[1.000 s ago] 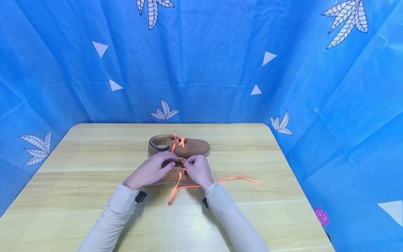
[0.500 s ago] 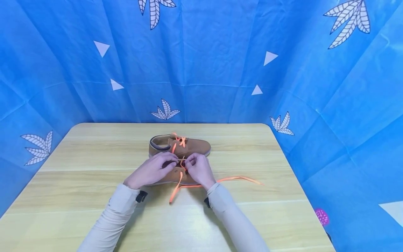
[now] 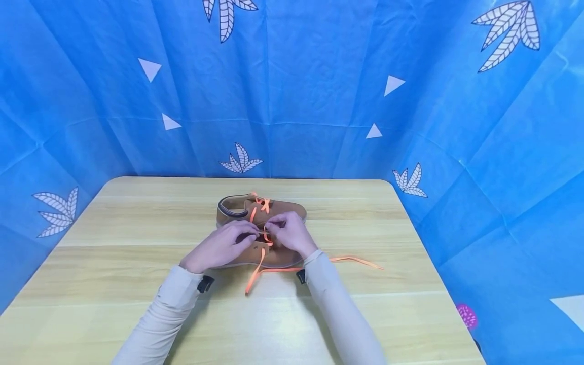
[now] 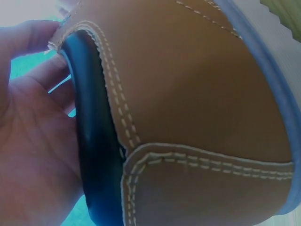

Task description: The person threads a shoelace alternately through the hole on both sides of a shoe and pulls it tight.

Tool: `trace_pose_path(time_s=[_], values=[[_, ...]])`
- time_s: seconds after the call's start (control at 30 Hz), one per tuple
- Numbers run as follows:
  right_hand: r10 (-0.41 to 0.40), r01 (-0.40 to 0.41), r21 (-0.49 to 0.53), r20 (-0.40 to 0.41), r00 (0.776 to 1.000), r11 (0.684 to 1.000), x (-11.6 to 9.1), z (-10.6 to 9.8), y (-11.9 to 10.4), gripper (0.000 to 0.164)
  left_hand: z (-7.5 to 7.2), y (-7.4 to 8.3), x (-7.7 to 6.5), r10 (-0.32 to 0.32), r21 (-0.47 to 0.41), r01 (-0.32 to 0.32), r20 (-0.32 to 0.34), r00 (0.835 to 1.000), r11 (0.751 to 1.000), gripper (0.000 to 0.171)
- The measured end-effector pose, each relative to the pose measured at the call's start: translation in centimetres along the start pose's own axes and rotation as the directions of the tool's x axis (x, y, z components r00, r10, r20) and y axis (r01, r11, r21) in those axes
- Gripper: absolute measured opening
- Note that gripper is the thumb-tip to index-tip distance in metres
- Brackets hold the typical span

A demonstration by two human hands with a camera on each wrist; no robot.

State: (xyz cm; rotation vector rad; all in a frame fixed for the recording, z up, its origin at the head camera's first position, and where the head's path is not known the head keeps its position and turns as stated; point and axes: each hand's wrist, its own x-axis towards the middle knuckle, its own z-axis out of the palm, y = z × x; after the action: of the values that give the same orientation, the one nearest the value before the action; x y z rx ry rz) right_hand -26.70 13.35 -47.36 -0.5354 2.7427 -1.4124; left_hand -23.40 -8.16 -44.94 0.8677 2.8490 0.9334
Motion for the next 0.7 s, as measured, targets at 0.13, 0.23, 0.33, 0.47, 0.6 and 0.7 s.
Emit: trace_pose_path(time_s=[0.13,0.23,0.33,0.47,0.6,0.7], values=[[0.029,-0.032,0.023,0.104,0.994,0.999,0.8,-0.1,-0.4,0.016,-0.1,-0.1,-0.1,0.001,-0.007,-0.001,0.006,1.000,1.000,0.026],[0.044,-0.048,0.035,0.100,0.994,0.998,1.2,0.1,-0.3,0.014,-0.3,0.1,-0.2,-0.022,-0.003,0.022,0.014,1.000,1.000,0.028],[0.048,-0.050,0.033,0.060,0.997,0.998,1.5,0.2,-0.3,0.011,-0.4,0.2,-0.3,-0.025,0.006,0.025,0.030,0.999,1.000,0.030],[0.065,-0.065,0.013,0.021,0.998,0.998,1.9,0.2,-0.7,0.011,-0.4,0.0,-0.3,-0.014,0.002,0.014,0.057,0.998,1.000,0.031],[0.074,-0.074,-0.008,-0.001,0.997,0.997,2.4,-0.1,-1.5,0.013,-0.5,-0.1,-0.4,-0.026,-0.016,0.027,0.064,0.998,1.000,0.028],[0.102,-0.102,-0.022,-0.001,0.995,0.995,2.8,-0.3,-2.0,0.015,-0.5,-0.1,-0.5,-0.026,-0.026,0.028,0.065,0.998,0.999,0.027]])
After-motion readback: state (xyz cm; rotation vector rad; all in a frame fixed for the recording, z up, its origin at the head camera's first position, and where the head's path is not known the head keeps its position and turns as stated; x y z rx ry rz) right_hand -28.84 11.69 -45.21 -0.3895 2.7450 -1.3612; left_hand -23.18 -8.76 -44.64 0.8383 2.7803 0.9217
